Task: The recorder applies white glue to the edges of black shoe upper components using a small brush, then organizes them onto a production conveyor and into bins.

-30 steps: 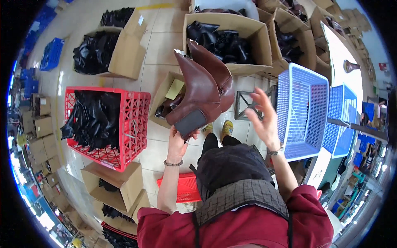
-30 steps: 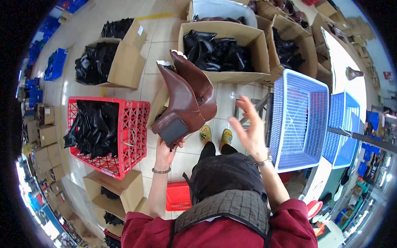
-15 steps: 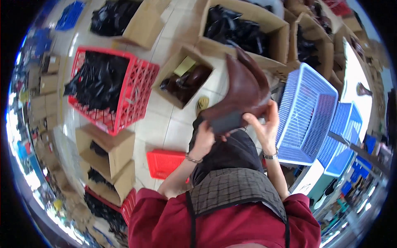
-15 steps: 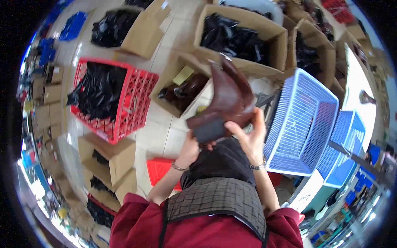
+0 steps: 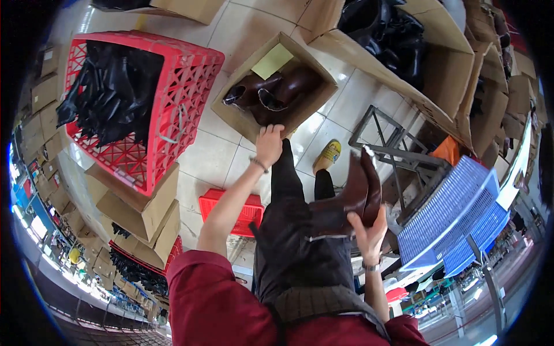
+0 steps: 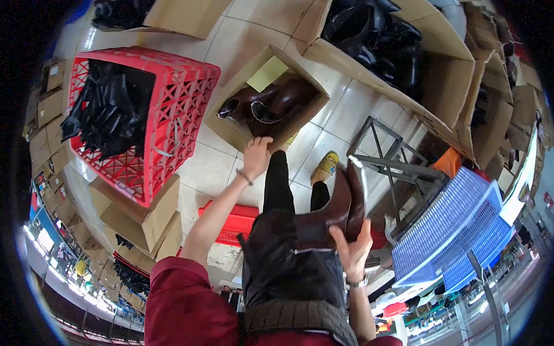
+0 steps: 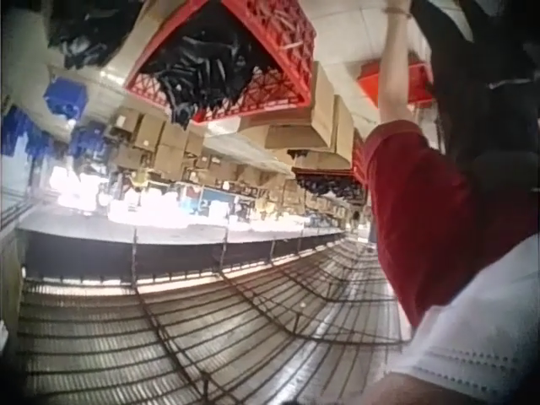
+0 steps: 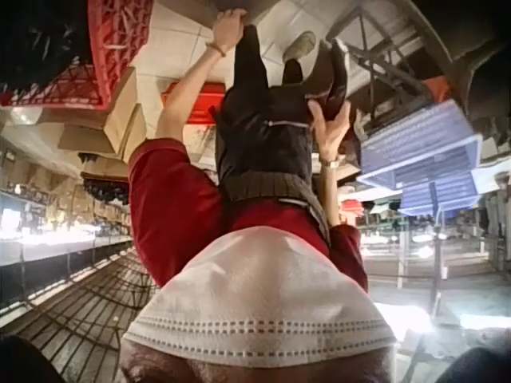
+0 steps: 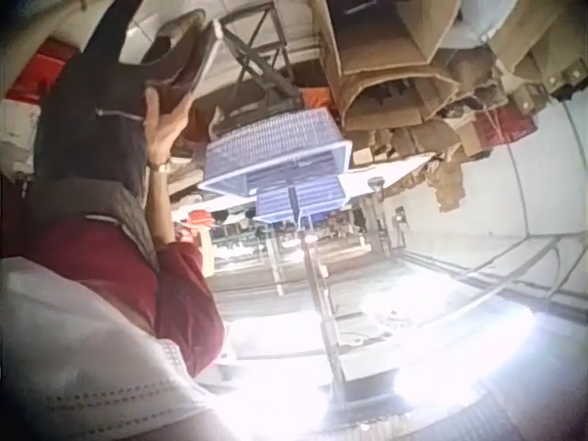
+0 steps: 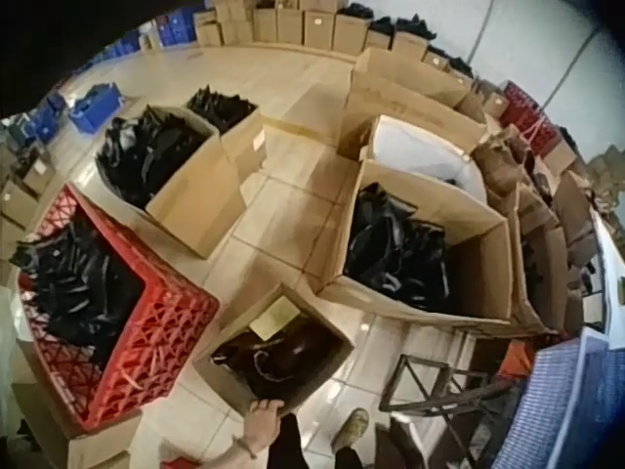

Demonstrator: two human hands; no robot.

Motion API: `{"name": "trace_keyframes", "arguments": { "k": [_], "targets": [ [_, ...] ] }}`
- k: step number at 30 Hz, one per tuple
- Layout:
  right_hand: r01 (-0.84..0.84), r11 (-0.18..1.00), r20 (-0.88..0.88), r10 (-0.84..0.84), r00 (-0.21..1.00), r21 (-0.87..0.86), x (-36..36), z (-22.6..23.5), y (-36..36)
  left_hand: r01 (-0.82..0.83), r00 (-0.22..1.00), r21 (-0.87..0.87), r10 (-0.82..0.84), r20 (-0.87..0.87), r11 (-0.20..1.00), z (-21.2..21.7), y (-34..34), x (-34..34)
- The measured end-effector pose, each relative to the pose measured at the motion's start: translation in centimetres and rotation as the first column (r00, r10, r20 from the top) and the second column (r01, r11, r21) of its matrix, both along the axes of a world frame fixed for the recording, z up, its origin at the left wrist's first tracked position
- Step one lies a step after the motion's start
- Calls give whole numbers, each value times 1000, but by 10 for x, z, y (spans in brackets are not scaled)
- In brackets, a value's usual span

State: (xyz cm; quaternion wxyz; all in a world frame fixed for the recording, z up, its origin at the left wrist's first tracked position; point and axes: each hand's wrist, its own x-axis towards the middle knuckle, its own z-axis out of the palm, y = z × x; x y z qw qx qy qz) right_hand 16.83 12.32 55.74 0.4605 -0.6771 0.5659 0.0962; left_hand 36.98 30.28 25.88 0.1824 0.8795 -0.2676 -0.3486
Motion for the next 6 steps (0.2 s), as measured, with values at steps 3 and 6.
{"name": "trace_keyframes", "arguments": {
  "k": [3, 6],
  "targets": [
    [1, 984, 4, -2, 1000, 176, 13, -34, 24, 191, 941, 224, -243, 237, 956, -102, -8, 46],
    [40, 985, -26, -36, 999, 167, 15, -84, 24, 366, 880, 455, -461, 115, 812, -175, -63, 59]
  ]
}}
